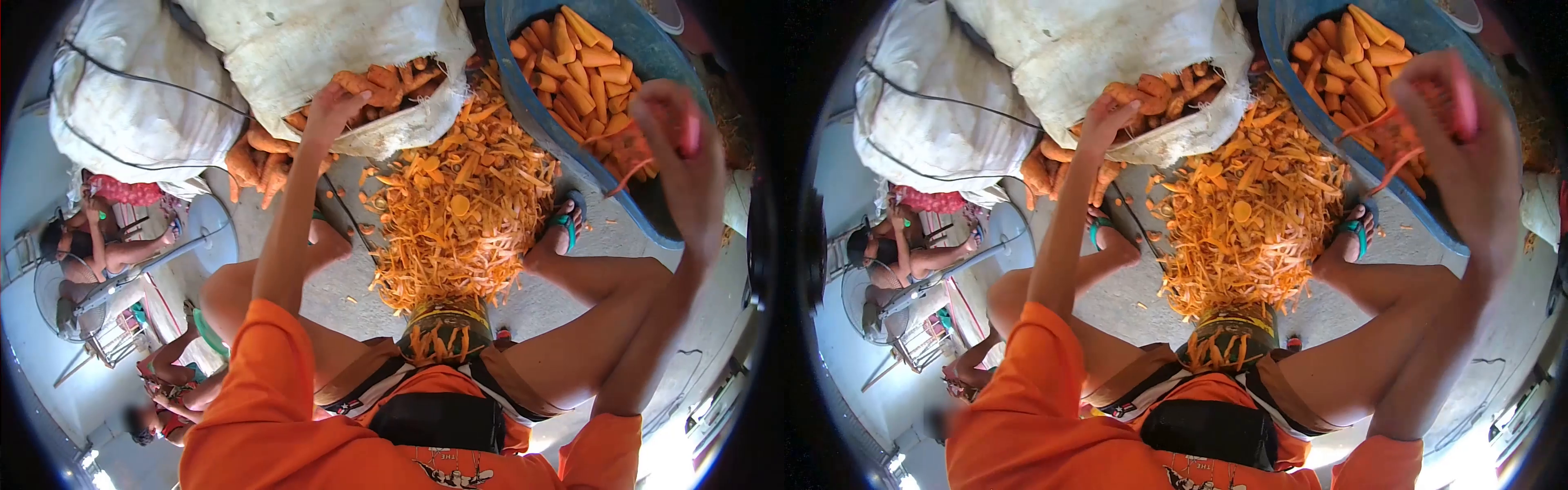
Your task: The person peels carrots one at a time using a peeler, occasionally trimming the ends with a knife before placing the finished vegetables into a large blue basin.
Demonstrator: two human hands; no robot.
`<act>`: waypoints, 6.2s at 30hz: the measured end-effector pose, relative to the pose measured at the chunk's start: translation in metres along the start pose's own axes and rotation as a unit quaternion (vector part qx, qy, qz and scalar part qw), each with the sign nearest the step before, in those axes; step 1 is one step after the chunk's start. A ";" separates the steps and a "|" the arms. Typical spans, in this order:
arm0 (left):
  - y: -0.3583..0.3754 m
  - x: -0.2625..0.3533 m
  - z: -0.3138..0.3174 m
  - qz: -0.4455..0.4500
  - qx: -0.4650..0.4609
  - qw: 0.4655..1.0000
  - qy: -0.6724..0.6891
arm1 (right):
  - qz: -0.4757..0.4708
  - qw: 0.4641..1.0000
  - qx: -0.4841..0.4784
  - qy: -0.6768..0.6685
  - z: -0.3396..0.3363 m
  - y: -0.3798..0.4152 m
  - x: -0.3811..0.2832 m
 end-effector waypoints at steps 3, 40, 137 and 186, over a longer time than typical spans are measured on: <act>0.034 0.045 0.000 -0.020 0.175 0.922 0.344 | 0.029 0.994 -0.065 0.080 0.025 0.014 -0.021; 0.210 0.242 -0.024 0.362 0.265 0.869 -0.211 | -0.009 0.960 -0.279 0.025 0.193 0.103 -0.080; 0.202 0.194 0.004 0.168 0.236 0.909 0.299 | -0.062 0.974 -0.194 0.100 0.167 0.076 -0.045; 0.214 0.209 0.054 -0.097 0.110 0.768 0.624 | -0.224 0.924 -0.128 -0.284 0.153 0.072 -0.097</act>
Point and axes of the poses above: each hand's wrist, its own y-axis away from the middle knuckle, its own z-axis out of the palm, x = y × z, the point moved 5 cm from there along -y, towards the middle knuckle, and after that the axes turned 15 degrees about z, right-handed, at the moved point
